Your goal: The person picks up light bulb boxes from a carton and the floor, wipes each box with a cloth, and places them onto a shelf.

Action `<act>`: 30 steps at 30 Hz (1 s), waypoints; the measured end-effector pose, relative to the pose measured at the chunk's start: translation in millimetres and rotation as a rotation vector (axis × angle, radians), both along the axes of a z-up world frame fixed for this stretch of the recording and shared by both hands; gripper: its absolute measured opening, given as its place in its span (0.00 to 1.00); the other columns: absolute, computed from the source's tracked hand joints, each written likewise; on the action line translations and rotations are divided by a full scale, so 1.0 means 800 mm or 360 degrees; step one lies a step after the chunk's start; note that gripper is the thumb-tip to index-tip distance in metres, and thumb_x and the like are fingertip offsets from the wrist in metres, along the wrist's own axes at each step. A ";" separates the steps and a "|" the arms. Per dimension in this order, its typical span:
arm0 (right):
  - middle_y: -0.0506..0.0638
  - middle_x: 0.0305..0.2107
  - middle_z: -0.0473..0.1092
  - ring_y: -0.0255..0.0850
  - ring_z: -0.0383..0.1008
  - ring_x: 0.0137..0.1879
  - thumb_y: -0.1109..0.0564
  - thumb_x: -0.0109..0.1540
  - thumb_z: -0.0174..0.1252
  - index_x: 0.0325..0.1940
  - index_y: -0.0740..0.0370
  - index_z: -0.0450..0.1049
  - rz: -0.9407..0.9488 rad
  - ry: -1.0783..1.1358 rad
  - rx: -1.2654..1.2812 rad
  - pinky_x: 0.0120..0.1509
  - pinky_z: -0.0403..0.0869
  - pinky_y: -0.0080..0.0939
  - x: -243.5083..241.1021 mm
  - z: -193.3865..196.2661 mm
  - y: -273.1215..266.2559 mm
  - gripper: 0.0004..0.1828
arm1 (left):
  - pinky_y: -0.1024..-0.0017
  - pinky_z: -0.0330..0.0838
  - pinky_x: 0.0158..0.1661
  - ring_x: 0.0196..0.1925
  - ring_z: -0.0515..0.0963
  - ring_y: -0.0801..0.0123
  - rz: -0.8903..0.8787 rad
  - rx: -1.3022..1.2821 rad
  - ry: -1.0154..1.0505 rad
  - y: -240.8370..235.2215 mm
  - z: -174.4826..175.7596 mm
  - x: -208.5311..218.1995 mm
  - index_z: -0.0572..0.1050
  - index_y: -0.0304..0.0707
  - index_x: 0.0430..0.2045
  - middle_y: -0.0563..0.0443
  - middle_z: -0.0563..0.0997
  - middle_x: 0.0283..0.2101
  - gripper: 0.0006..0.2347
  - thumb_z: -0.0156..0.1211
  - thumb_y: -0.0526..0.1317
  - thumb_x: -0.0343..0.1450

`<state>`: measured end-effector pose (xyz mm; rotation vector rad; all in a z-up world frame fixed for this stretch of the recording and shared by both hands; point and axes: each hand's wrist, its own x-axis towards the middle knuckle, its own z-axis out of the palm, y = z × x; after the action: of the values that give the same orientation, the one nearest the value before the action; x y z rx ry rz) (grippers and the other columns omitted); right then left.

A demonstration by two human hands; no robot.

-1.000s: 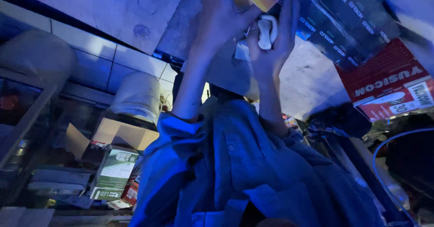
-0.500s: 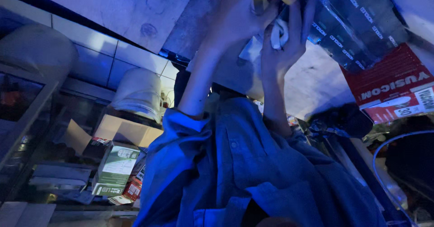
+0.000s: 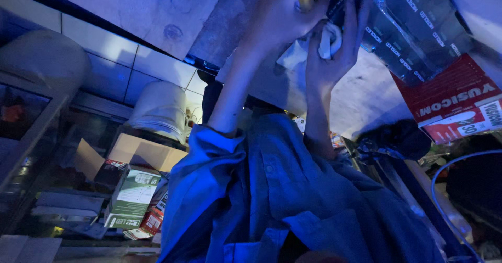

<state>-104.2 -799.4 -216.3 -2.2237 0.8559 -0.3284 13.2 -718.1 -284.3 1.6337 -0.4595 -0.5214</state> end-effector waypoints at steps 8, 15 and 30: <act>0.54 0.76 0.55 0.44 0.55 0.80 0.70 0.62 0.57 0.80 0.62 0.54 0.0129 -0.0143 0.0287 0.82 0.55 0.39 0.002 0.022 0.024 0.42 | 0.54 0.57 0.73 0.74 0.58 0.35 0.0198 0.0262 -0.0001 0.023 0.011 -0.043 0.40 0.27 0.69 0.24 0.54 0.69 0.45 0.75 0.45 0.71; 0.52 0.77 0.53 0.39 0.53 0.80 0.66 0.70 0.60 0.82 0.60 0.50 0.0160 -0.0138 0.0375 0.83 0.56 0.36 0.008 0.017 0.019 0.39 | 0.57 0.52 0.76 0.77 0.53 0.38 0.0074 0.0351 0.0042 0.042 0.010 -0.059 0.44 0.31 0.73 0.27 0.53 0.74 0.42 0.74 0.45 0.74; 0.51 0.75 0.53 0.34 0.61 0.68 0.74 0.65 0.55 0.84 0.55 0.43 0.0022 -0.0184 0.0502 0.70 0.63 0.31 -0.035 0.054 0.052 0.47 | 0.62 0.54 0.74 0.77 0.55 0.51 0.0131 -0.0009 0.0145 0.108 0.084 -0.101 0.46 0.37 0.73 0.40 0.51 0.74 0.37 0.71 0.39 0.76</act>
<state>-132.1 -757.6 -173.4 -1.8993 0.7719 -0.2903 -67.3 -631.6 -216.8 1.6094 -0.3243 -0.5299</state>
